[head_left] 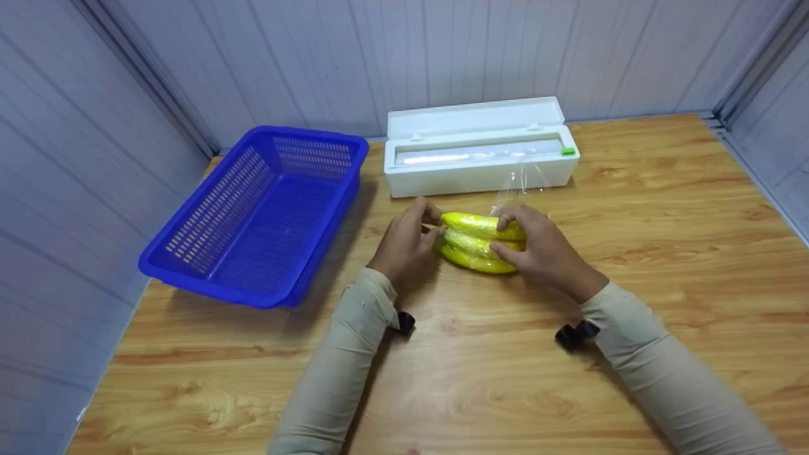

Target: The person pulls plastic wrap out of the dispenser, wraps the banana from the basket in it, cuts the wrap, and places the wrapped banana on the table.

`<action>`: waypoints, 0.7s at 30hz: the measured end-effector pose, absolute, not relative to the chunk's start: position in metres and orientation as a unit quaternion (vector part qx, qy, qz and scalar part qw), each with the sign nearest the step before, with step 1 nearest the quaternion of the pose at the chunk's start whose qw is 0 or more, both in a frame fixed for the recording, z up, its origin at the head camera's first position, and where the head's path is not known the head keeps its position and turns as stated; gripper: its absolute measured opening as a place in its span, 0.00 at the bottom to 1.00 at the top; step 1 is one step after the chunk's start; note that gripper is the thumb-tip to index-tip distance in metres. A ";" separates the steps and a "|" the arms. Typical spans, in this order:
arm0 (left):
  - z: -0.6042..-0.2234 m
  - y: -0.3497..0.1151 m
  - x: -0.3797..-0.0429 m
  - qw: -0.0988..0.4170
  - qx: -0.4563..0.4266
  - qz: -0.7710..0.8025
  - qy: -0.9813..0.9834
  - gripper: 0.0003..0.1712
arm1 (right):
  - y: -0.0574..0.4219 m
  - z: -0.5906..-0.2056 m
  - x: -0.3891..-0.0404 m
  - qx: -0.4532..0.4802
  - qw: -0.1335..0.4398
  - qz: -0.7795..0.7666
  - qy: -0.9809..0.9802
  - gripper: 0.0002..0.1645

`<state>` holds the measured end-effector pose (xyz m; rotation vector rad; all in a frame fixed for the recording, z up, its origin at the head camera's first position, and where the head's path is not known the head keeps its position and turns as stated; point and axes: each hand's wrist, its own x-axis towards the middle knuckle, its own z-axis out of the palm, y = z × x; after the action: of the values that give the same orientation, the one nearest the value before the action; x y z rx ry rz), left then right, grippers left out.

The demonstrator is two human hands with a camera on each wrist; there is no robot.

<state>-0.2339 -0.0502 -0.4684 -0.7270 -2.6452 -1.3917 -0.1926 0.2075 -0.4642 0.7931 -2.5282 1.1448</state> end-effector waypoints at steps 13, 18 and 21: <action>-0.472 -0.043 -0.244 -0.116 -0.111 -0.665 -0.730 0.23 | 0.207 -0.467 -0.194 0.260 0.121 0.424 -0.859 0.17; -0.478 -0.043 -0.243 -0.144 -0.075 -0.713 -0.682 0.22 | 0.206 -0.467 -0.194 0.258 0.117 0.425 -0.860 0.16; -0.480 -0.043 -0.242 -0.147 -0.062 -0.730 -0.665 0.22 | 0.205 -0.466 -0.194 0.253 0.117 0.425 -0.861 0.16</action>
<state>-0.2425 -0.0430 -0.4797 -0.2161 -2.3087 -2.5356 -0.1936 0.2048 -0.4660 0.7413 -2.5209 1.2424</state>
